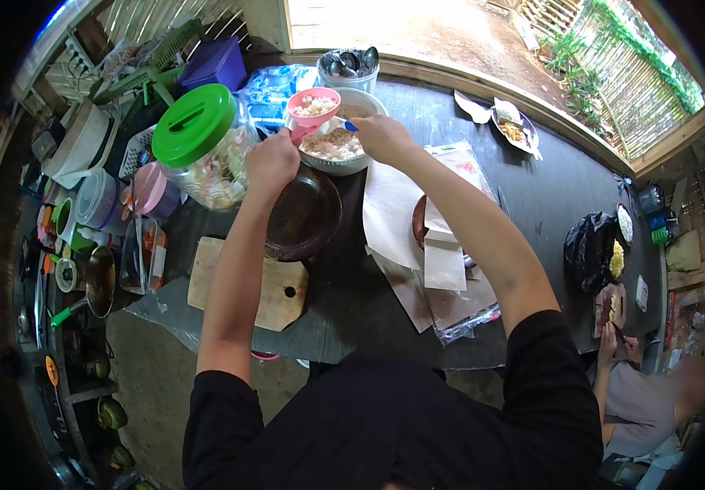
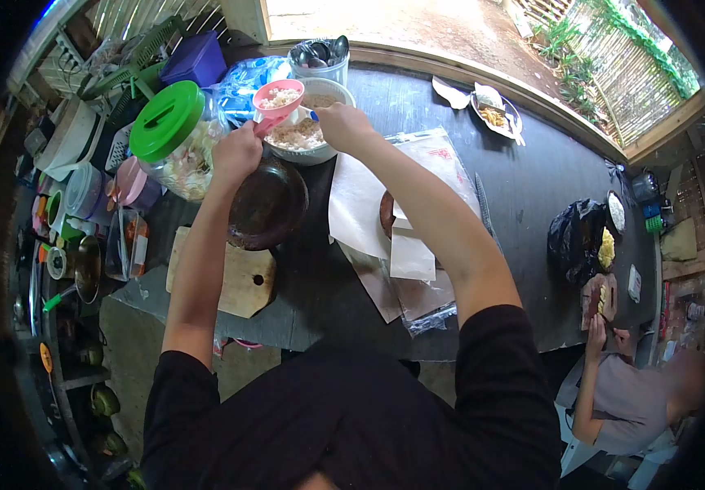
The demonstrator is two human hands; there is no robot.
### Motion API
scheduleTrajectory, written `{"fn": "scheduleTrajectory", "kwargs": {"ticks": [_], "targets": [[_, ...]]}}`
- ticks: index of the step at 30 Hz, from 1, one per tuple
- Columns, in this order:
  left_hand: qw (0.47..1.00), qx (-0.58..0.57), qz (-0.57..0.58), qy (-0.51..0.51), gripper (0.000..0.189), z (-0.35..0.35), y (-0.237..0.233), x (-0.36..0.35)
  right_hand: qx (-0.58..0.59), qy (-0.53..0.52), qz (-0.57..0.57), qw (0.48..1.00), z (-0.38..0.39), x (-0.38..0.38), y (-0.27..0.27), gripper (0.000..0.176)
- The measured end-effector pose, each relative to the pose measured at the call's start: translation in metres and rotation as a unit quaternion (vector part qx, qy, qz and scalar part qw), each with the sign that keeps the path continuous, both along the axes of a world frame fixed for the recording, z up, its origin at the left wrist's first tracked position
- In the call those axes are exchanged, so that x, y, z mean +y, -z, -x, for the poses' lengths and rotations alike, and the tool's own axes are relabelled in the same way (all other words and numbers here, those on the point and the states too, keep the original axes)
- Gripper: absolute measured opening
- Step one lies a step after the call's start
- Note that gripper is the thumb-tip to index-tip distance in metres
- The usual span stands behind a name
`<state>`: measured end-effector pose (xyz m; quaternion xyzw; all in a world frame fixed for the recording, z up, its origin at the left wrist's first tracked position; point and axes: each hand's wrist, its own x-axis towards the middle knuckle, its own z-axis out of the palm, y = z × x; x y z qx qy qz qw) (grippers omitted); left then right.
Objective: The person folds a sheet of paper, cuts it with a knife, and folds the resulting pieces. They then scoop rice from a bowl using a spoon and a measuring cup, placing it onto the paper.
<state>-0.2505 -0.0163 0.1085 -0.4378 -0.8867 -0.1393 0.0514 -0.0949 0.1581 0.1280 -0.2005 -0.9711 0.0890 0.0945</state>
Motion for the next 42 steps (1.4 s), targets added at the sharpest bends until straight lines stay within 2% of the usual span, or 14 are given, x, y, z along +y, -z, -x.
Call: {"fn": "scheduleTrajectory", "kwargs": {"ticks": [5, 12, 14, 15, 17, 22, 24, 28, 31, 33, 35, 36, 39, 42], "targets": [[1.0, -0.012, 0.006, -0.012, 0.03, -0.006, -0.005, 0.002, -0.083, -0.056, 0.081, 0.992, -0.011, 0.018, -0.008, 0.03], [0.999, -0.028, 0.026, -0.028, 0.032, -0.002, 0.002, 0.004, -0.076, -0.155, 0.127, 0.977, -0.026, 0.043, -0.014, 0.029], [0.999, -0.036, 0.025, -0.029, 0.032, 0.0, 0.001, 0.004, -0.161, -0.002, 0.274, 0.948, -0.029, 0.034, -0.033, 0.029], [0.998, -0.039, 0.027, -0.029, 0.032, -0.001, 0.0, 0.004, -0.16, -0.003, 0.272, 0.949, -0.029, 0.037, -0.034, 0.029], [0.998, -0.042, 0.029, -0.031, 0.032, -0.002, -0.002, 0.001, -0.171, 0.043, 0.391, 0.903, -0.032, 0.043, -0.036, 0.029], [0.998, 0.054, -0.017, 0.007, 0.026, -0.006, -0.004, -0.004, -0.094, 0.08, 0.434, 0.892, -0.047, 0.056, -0.044, 0.024], [0.999, 0.048, -0.021, 0.005, 0.025, -0.005, -0.005, -0.005, -0.059, 0.107, 0.445, 0.887, -0.056, 0.06, -0.056, 0.026], [0.999, 0.041, -0.031, 0.003, 0.026, -0.006, -0.009, -0.009, 0.013, 0.134, 0.389, 0.911, -0.068, 0.065, -0.073, 0.034], [0.998, 0.053, -0.015, 0.007, 0.03, -0.008, -0.007, -0.009, 0.08, 0.127, 0.392, 0.908, -0.065, 0.063, -0.073, 0.037], [0.999, 0.037, -0.012, 0.005, 0.031, -0.011, -0.009, -0.006, 0.08, 0.127, 0.352, 0.924, -0.058, 0.056, -0.069, 0.037], [1.0, 0.021, -0.01, 0.002, 0.033, -0.014, -0.009, -0.002, 0.082, 0.066, 0.197, 0.975, -0.052, 0.04, -0.068, 0.037], [1.0, 0.03, -0.005, 0.006, 0.033, -0.015, -0.008, 0.0, 0.082, 0.066, 0.197, 0.975, -0.05, 0.039, -0.064, 0.037], [0.999, 0.04, 0.008, 0.01, 0.033, -0.015, -0.005, 0.0, 0.169, -0.016, -0.01, 0.985, -0.044, 0.034, -0.047, 0.034], [0.999, 0.045, 0.011, 0.007, 0.033, -0.016, -0.002, -0.002, 0.126, 0.032, 0.02, 0.991, -0.049, 0.012, -0.075, 0.034]]}}
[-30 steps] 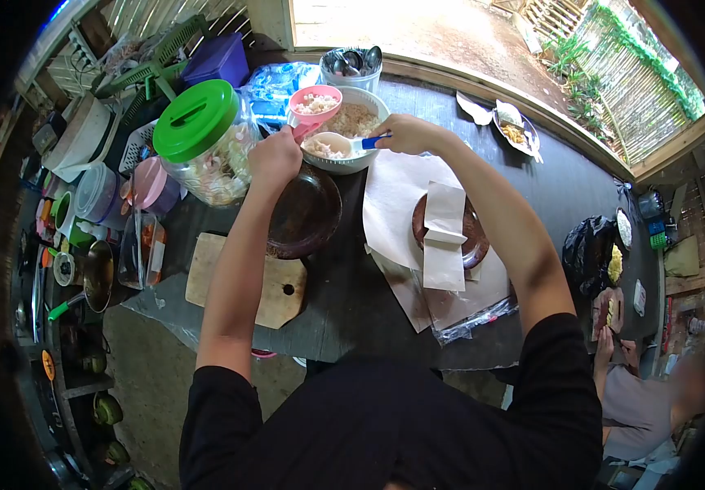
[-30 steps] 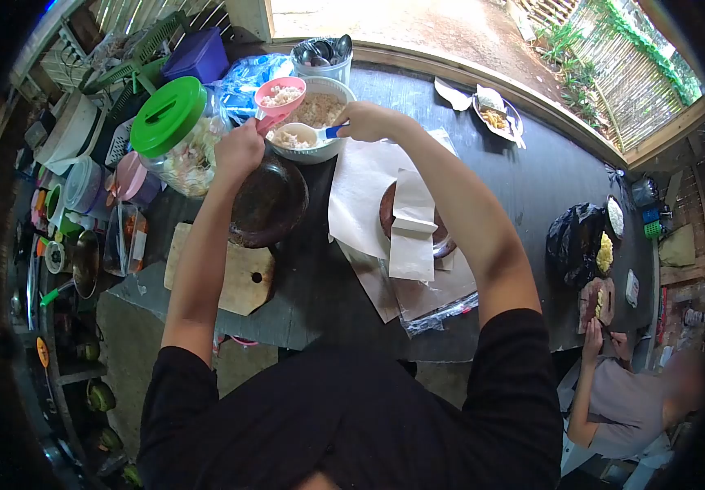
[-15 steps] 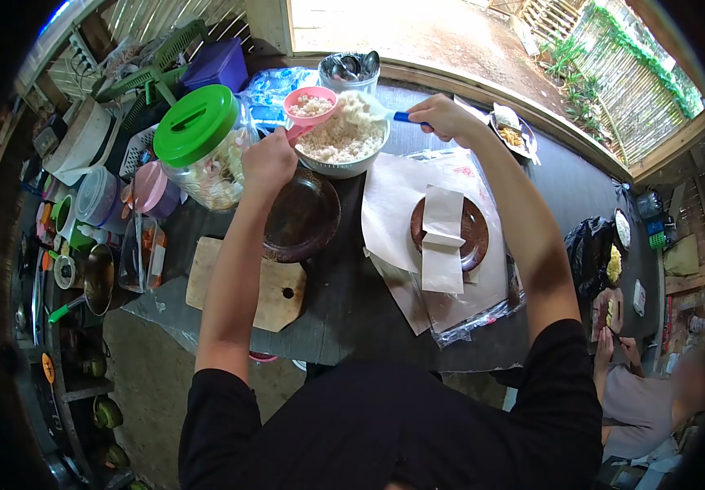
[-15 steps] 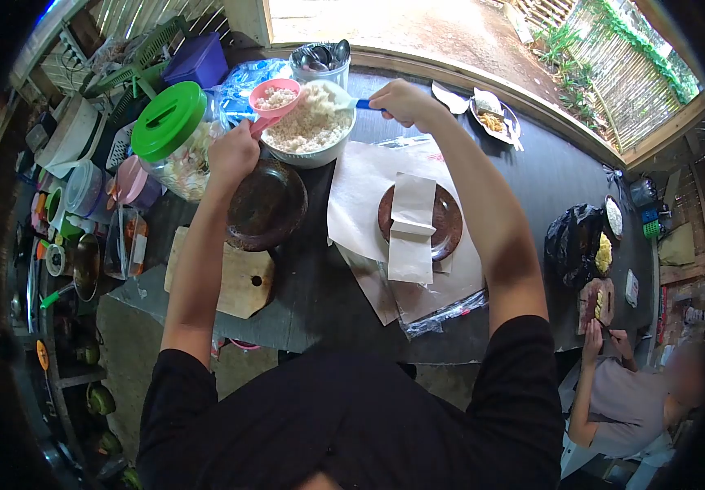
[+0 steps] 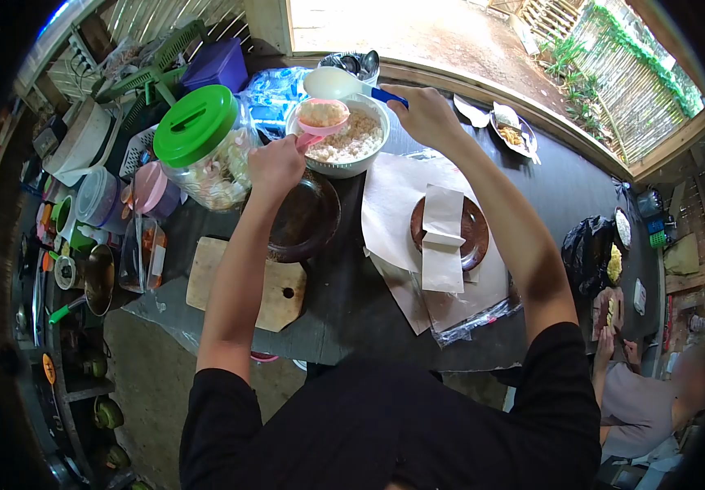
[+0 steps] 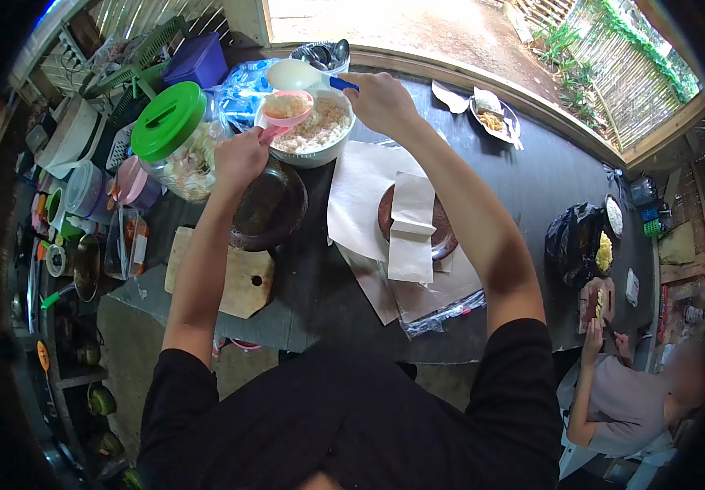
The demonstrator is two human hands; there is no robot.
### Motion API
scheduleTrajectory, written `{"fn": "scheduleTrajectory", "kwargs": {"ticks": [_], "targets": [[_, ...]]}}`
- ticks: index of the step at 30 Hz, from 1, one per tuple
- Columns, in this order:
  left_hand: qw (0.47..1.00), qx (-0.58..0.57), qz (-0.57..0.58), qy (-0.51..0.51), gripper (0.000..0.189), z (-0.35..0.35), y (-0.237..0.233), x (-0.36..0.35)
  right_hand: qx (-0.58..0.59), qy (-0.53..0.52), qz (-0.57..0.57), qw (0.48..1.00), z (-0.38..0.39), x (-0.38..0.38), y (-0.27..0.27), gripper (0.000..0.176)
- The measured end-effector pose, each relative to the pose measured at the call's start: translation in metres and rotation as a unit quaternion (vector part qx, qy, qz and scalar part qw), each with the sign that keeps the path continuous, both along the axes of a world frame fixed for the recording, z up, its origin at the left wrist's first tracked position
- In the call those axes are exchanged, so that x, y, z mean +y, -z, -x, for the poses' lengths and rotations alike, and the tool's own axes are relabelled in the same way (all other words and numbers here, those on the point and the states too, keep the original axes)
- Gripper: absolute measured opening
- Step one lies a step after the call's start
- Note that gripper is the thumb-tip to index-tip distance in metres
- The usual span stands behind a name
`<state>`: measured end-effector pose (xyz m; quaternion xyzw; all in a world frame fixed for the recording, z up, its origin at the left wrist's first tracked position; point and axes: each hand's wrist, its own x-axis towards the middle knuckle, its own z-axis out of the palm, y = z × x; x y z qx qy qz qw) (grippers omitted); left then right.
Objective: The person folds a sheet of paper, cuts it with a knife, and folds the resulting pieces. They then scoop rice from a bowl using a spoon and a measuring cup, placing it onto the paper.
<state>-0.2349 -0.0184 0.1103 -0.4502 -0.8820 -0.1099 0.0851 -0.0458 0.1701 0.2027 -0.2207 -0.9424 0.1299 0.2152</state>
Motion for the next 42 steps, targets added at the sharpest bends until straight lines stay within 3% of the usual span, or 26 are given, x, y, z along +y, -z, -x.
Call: {"fn": "scheduleTrajectory", "kwargs": {"ticks": [4, 8, 12, 15, 19, 21, 23, 25, 29, 31, 35, 37, 42], "targets": [[1.0, 0.024, -0.006, 0.002, 0.033, -0.003, -0.005, -0.003, -0.069, -0.015, 0.008, 0.997, 0.0, -0.006, 0.016, 0.033], [1.0, 0.027, 0.012, 0.003, 0.034, -0.002, 0.0, -0.002, -0.06, -0.001, -0.039, 0.997, 0.001, -0.005, 0.012, 0.03], [1.0, 0.015, 0.005, 0.005, 0.033, -0.005, -0.011, -0.002, -0.018, 0.006, 0.014, 1.0, 0.0, -0.007, -0.005, 0.03], [0.999, 0.035, 0.006, 0.011, 0.033, -0.007, -0.009, 0.001, -0.065, 0.02, -0.067, 0.995, -0.001, -0.007, 0.006, 0.034], [0.999, 0.04, -0.013, 0.007, 0.036, -0.002, 0.001, -0.001, 0.001, 0.003, -0.122, 0.993, -0.004, -0.005, 0.003, 0.035], [0.999, 0.04, -0.017, 0.018, 0.033, -0.001, 0.003, -0.002, -0.09, 0.005, -0.178, 0.98, -0.002, -0.009, 0.011, 0.037], [0.998, 0.045, -0.045, 0.019, 0.029, 0.001, 0.006, -0.002, -0.105, 0.007, -0.165, 0.981, -0.002, -0.01, 0.006, 0.04], [0.998, 0.047, -0.044, 0.016, 0.029, 0.003, 0.005, -0.003, -0.002, 0.023, -0.136, 0.99, -0.006, -0.006, 0.006, 0.039], [0.998, 0.04, -0.039, 0.026, 0.03, 0.002, 0.002, -0.006, -0.055, -0.014, -0.155, 0.986, -0.004, 0.0, 0.025, 0.034], [0.998, 0.028, -0.051, 0.031, 0.03, 0.002, 0.004, -0.006, -0.031, -0.018, -0.112, 0.993, -0.006, 0.0, 0.02, 0.033], [0.997, 0.028, -0.066, 0.035, 0.028, 0.008, 0.009, -0.008, 0.006, 0.058, -0.028, 0.998, -0.003, 0.0, 0.014, 0.032], [0.996, 0.031, -0.072, 0.033, 0.029, 0.01, 0.008, -0.008, -0.038, 0.104, -0.027, 0.993, 0.002, 0.012, 0.027, 0.03], [0.997, 0.008, -0.068, 0.021, 0.028, 0.01, 0.001, -0.006, -0.154, 0.061, -0.038, 0.985, 0.015, 0.012, 0.06, 0.024]]}}
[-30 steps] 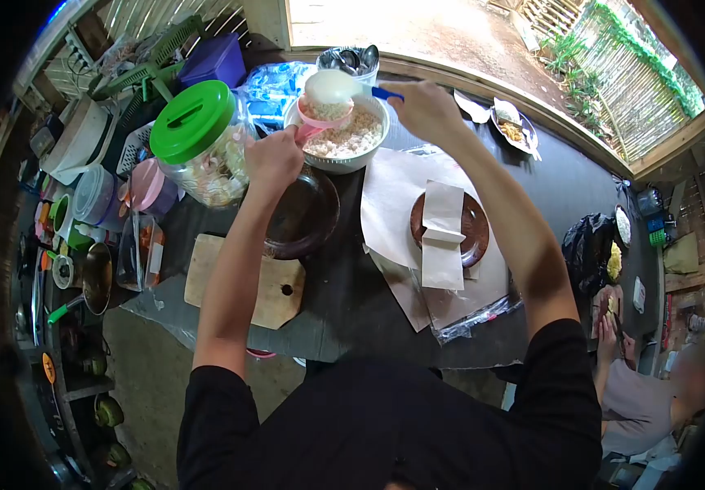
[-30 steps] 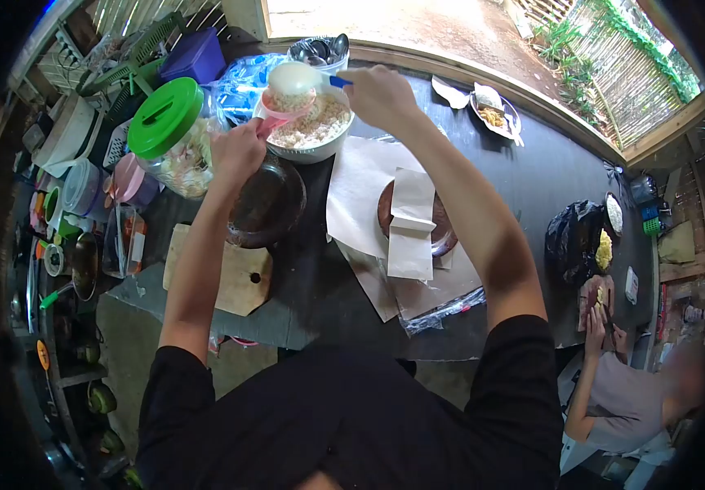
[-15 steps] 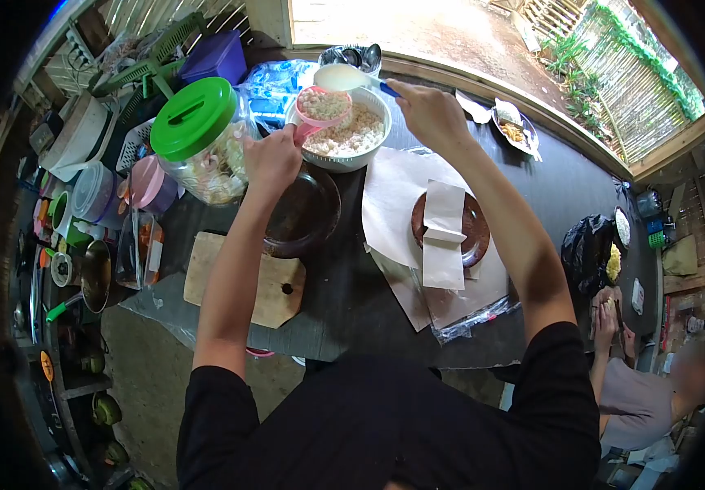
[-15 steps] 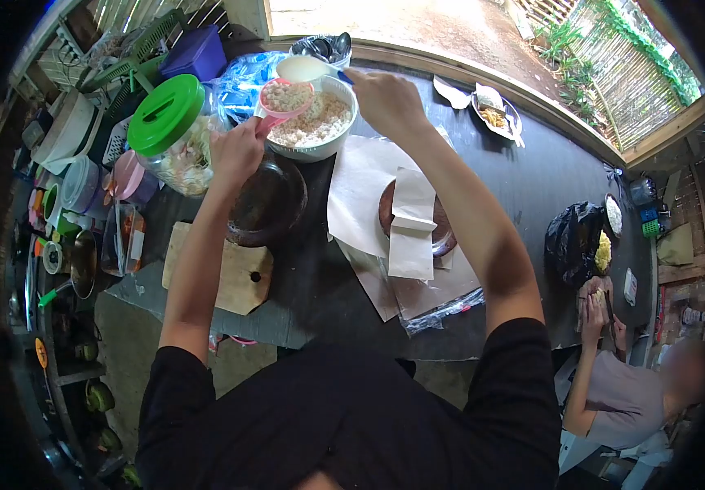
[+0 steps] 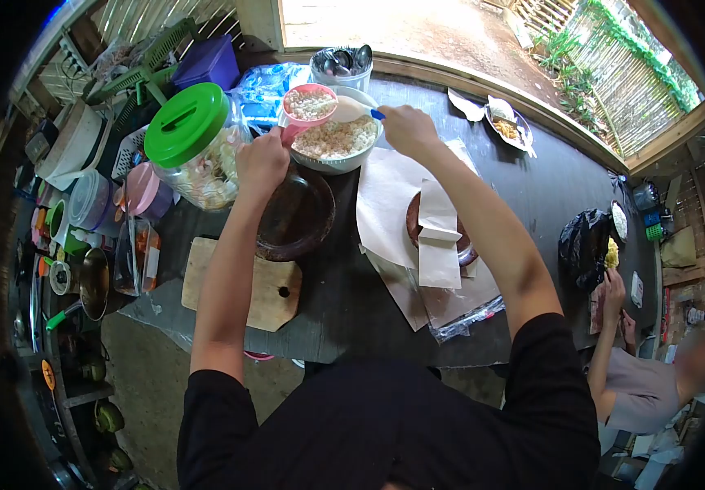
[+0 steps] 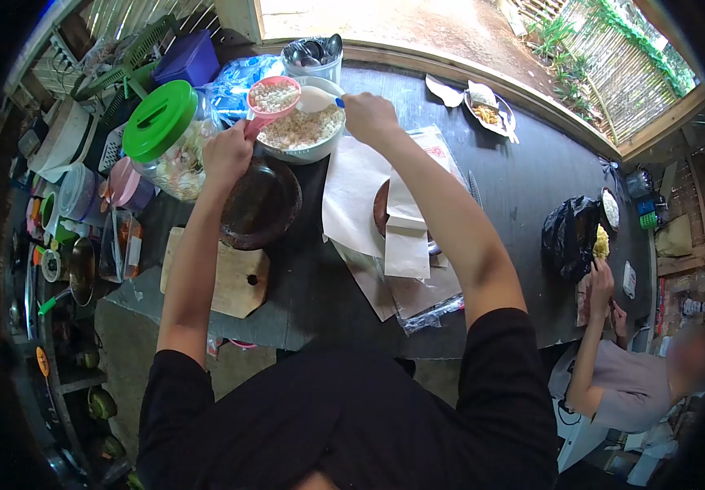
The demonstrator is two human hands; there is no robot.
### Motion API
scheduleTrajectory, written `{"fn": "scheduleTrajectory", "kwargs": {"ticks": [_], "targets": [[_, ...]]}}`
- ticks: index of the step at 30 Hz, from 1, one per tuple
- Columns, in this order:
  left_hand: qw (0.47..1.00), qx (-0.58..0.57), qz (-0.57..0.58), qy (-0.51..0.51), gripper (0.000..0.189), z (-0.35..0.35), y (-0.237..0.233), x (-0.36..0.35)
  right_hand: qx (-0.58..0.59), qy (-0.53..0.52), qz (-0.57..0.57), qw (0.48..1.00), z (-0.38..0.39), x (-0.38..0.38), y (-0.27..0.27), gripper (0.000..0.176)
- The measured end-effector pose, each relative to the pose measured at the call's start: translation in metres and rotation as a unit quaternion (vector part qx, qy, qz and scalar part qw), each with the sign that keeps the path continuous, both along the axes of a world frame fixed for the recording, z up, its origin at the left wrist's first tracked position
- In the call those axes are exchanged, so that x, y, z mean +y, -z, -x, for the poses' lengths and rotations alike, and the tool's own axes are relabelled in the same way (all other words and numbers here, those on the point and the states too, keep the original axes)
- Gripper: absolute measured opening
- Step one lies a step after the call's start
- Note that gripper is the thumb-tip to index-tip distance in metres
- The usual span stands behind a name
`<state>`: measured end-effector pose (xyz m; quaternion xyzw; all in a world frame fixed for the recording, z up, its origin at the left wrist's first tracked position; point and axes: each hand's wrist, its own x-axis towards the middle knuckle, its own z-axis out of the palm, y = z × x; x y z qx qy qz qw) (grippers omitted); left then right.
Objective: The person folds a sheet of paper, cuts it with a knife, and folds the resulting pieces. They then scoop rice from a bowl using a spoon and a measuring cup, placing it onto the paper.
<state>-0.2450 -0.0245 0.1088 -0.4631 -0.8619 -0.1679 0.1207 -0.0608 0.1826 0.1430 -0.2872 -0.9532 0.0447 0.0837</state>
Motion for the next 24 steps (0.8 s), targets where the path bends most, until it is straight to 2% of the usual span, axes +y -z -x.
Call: {"fn": "scheduleTrajectory", "kwargs": {"ticks": [1, 3, 5, 7, 11, 13, 14, 16, 17, 19, 20, 24], "targets": [[1.0, -0.003, 0.002, 0.0, 0.028, -0.001, -0.001, 0.0, 0.001, -0.002, 0.0, 1.0, 0.002, -0.001, 0.005, 0.024], [1.0, -0.006, 0.005, -0.002, 0.027, -0.001, -0.002, 0.0, 0.003, -0.077, 0.044, 0.996, 0.004, -0.005, 0.014, 0.024], [1.0, -0.008, 0.002, -0.004, 0.027, -0.002, -0.002, 0.0, -0.027, -0.081, 0.049, 0.995, 0.009, -0.003, 0.017, 0.023], [1.0, -0.01, -0.001, -0.008, 0.028, -0.001, 0.0, 0.001, -0.048, -0.128, 0.12, 0.983, 0.012, 0.002, 0.014, 0.022], [1.0, -0.019, 0.01, -0.017, 0.029, -0.002, -0.001, 0.003, -0.089, -0.183, 0.113, 0.973, 0.011, 0.0, -0.004, 0.028], [1.0, -0.023, 0.011, -0.017, 0.029, -0.003, -0.003, 0.002, -0.104, -0.09, 0.283, 0.949, 0.007, -0.001, -0.013, 0.028], [0.999, -0.028, 0.012, -0.017, 0.029, -0.004, -0.004, 0.002, -0.102, -0.089, 0.283, 0.95, 0.005, 0.002, -0.015, 0.028], [1.0, -0.021, -0.004, -0.011, 0.029, -0.004, -0.001, 0.0, -0.057, -0.035, 0.46, 0.886, -0.004, 0.015, -0.018, 0.019], [1.0, -0.015, -0.02, -0.006, 0.029, -0.003, 0.0, 0.0, -0.057, -0.035, 0.459, 0.886, -0.008, 0.021, -0.019, 0.019], [0.999, -0.016, -0.031, -0.007, 0.029, -0.002, -0.001, -0.001, -0.036, -0.003, 0.527, 0.849, -0.015, 0.026, -0.027, 0.019], [0.999, -0.017, -0.041, -0.007, 0.029, -0.002, -0.001, -0.002, -0.013, 0.031, 0.52, 0.854, -0.02, 0.029, -0.031, 0.025], [0.998, -0.009, -0.061, 0.0, 0.028, -0.007, -0.01, -0.007, 0.073, 0.051, 0.458, 0.885, -0.035, 0.033, -0.054, 0.035]]}}
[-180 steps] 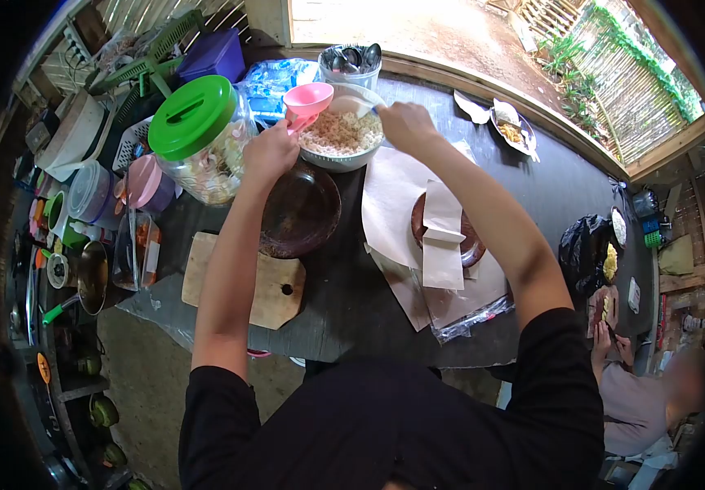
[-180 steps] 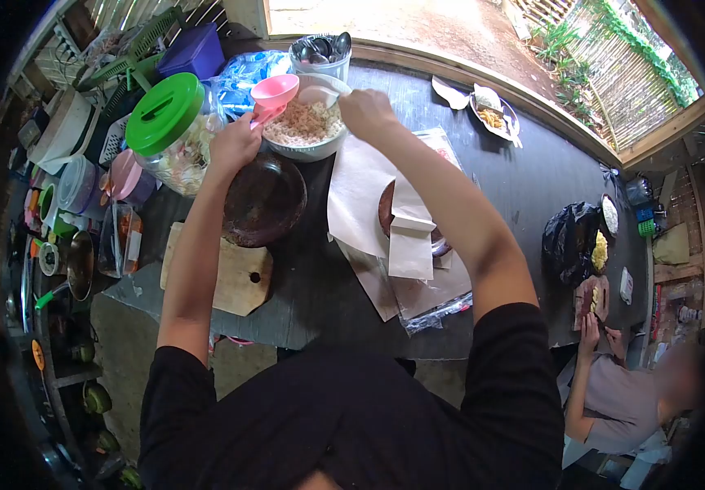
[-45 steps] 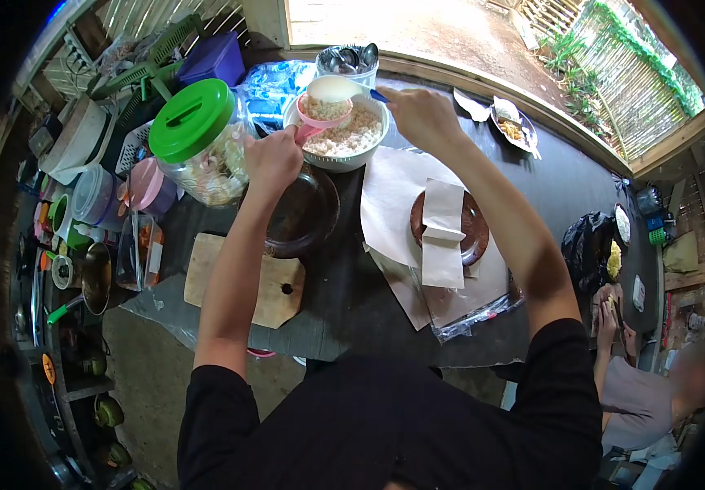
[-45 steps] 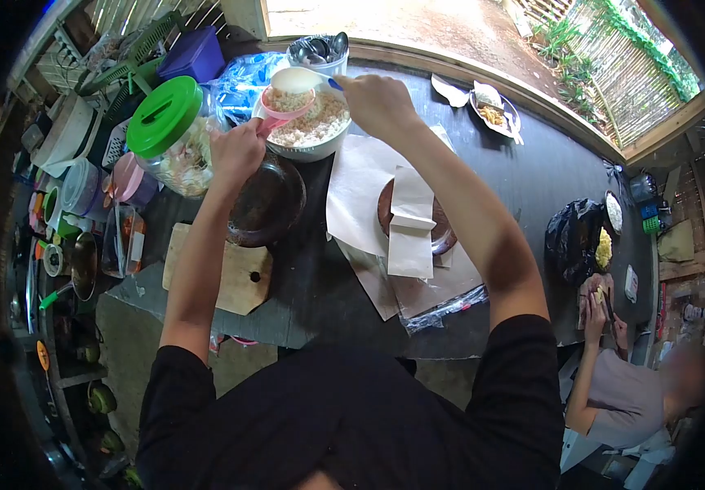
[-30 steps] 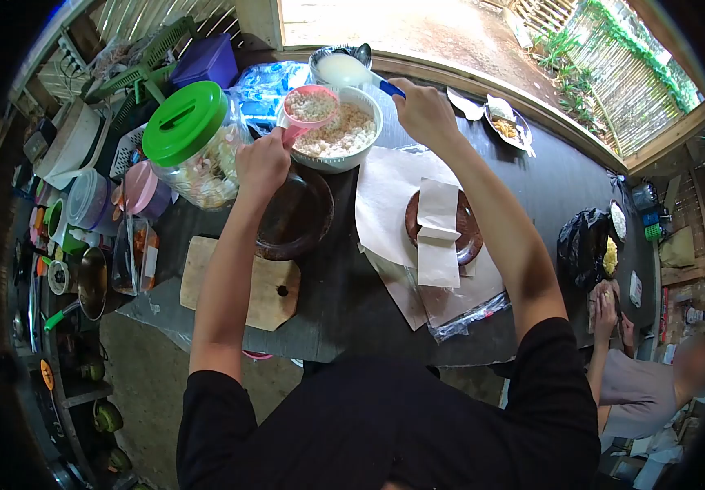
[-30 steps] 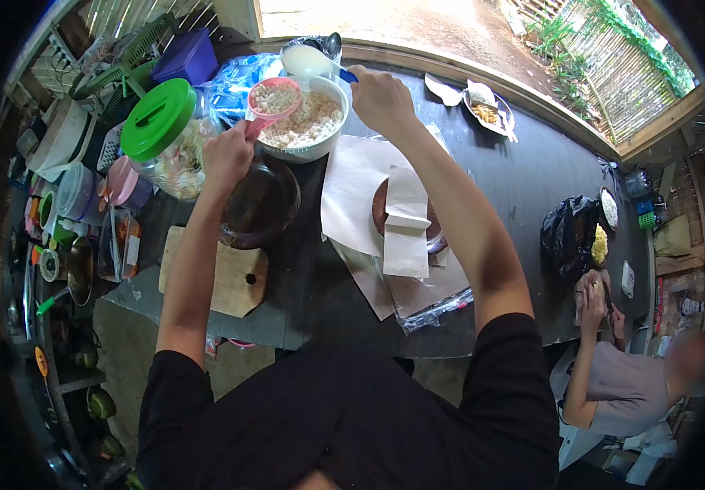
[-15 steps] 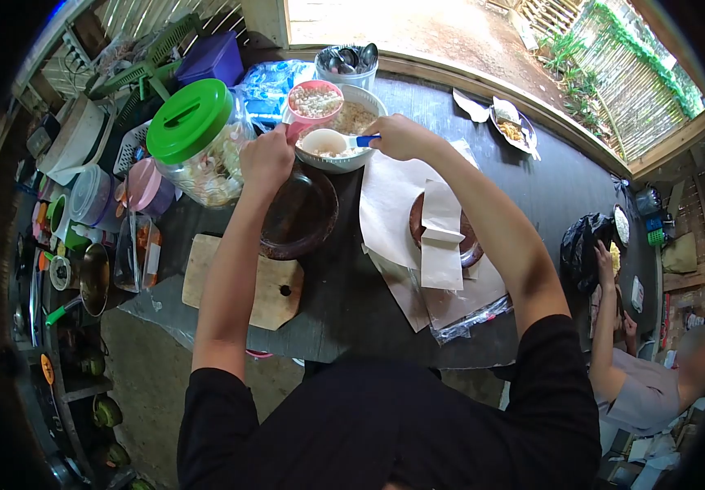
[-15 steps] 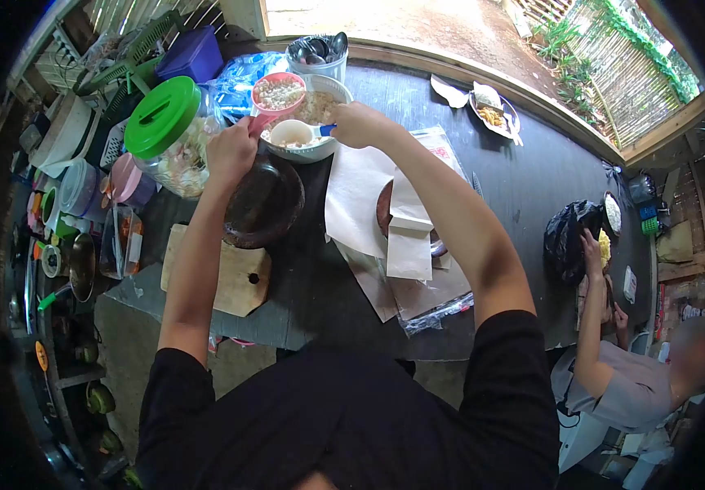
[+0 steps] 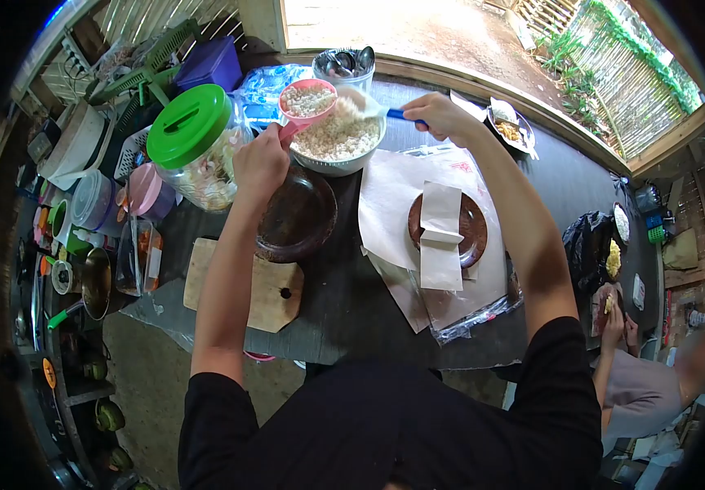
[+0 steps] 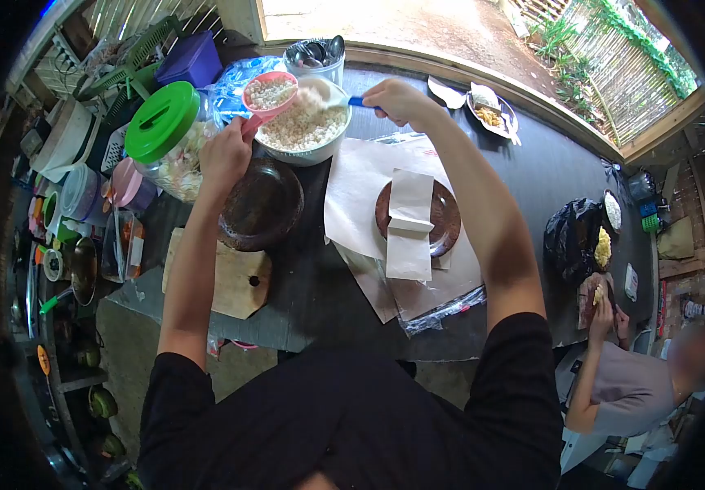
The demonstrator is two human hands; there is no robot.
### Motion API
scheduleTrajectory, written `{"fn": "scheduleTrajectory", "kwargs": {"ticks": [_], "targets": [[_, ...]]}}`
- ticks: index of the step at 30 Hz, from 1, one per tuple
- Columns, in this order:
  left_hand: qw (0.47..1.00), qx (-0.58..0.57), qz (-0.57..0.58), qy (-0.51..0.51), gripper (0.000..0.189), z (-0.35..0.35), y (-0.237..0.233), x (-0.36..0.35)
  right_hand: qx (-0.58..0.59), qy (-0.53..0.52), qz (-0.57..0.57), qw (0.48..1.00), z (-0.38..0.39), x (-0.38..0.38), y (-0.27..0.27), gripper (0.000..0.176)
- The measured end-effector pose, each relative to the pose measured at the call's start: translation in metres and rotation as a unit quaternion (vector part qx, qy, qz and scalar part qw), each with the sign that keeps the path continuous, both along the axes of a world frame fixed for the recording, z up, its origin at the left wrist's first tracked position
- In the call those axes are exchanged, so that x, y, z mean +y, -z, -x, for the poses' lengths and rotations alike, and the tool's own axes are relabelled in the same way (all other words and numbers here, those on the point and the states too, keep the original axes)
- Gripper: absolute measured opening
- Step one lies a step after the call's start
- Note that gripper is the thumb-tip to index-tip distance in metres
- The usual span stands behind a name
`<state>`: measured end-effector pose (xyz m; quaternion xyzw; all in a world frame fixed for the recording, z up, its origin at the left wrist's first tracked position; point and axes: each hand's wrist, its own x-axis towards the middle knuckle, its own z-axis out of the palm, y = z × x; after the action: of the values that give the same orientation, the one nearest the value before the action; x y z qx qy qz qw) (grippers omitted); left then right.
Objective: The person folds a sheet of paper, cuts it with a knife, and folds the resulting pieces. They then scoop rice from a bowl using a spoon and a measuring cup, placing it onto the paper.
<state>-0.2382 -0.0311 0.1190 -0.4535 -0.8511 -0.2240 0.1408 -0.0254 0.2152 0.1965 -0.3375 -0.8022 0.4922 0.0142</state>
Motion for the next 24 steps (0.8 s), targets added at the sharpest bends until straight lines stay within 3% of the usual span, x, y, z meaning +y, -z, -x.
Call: {"fn": "scheduleTrajectory", "kwargs": {"ticks": [3, 4, 6, 8, 9, 11, 13, 15, 16, 18, 21, 22, 23, 24], "targets": [[1.0, 0.02, 0.021, 0.005, 0.029, 0.0, 0.0, 0.0, 0.091, 0.058, -0.084, 0.991, 0.001, -0.015, -0.007, 0.035], [0.999, 0.018, 0.032, 0.006, 0.03, -0.001, 0.001, 0.003, 0.083, 0.049, -0.168, 0.981, 0.004, -0.021, -0.009, 0.035], [0.999, 0.017, 0.043, 0.009, 0.031, -0.002, 0.0, 0.006, 0.09, 0.045, -0.212, 0.972, 0.009, -0.036, -0.008, 0.035], [0.996, -0.016, 0.09, -0.002, 0.033, -0.004, -0.001, 0.009, 0.098, -0.001, -0.35, 0.932, 0.012, -0.034, 0.002, 0.035], [0.996, -0.016, 0.091, -0.001, 0.033, -0.006, -0.001, 0.009, 0.098, 0.0, -0.349, 0.932, 0.011, -0.041, 0.001, 0.035], [0.996, -0.011, 0.083, -0.001, 0.034, -0.008, -0.002, 0.009, 0.054, -0.018, -0.465, 0.884, 0.01, -0.06, -0.004, 0.034], [0.996, -0.002, 0.091, -0.004, 0.035, -0.004, 0.002, 0.009, 0.084, -0.012, -0.459, 0.884, 0.011, -0.058, -0.001, 0.032], [0.995, 0.007, 0.101, -0.007, 0.036, -0.004, 0.002, 0.006, 0.185, -0.026, -0.432, 0.882, 0.01, -0.058, -0.002, 0.031], [0.997, 0.017, 0.079, 0.0, 0.035, -0.007, 0.0, 0.004, 0.185, -0.026, -0.432, 0.882, 0.01, -0.063, -0.002, 0.031], [0.998, 0.026, 0.058, 0.009, 0.035, -0.011, 0.0, 0.003, 0.07, -0.044, -0.412, 0.907, 0.005, -0.076, -0.002, 0.03], [0.998, 0.042, 0.052, 0.008, 0.033, -0.012, 0.001, 0.004, 0.042, -0.021, -0.414, 0.909, 0.007, -0.074, -0.011, 0.03], [0.998, 0.04, 0.051, 0.007, 0.031, -0.012, 0.0, 0.005, 0.132, -0.032, -0.443, 0.886, 0.011, -0.067, -0.012, 0.03], [0.998, 0.038, 0.05, 0.006, 0.03, -0.013, 0.0, 0.005, 0.119, -0.011, -0.41, 0.904, 0.007, -0.06, -0.016, 0.03], [0.998, 0.037, 0.051, 0.005, 0.03, -0.014, -0.002, 0.004, 0.114, -0.027, -0.442, 0.889, 0.007, -0.057, -0.01, 0.031]]}}
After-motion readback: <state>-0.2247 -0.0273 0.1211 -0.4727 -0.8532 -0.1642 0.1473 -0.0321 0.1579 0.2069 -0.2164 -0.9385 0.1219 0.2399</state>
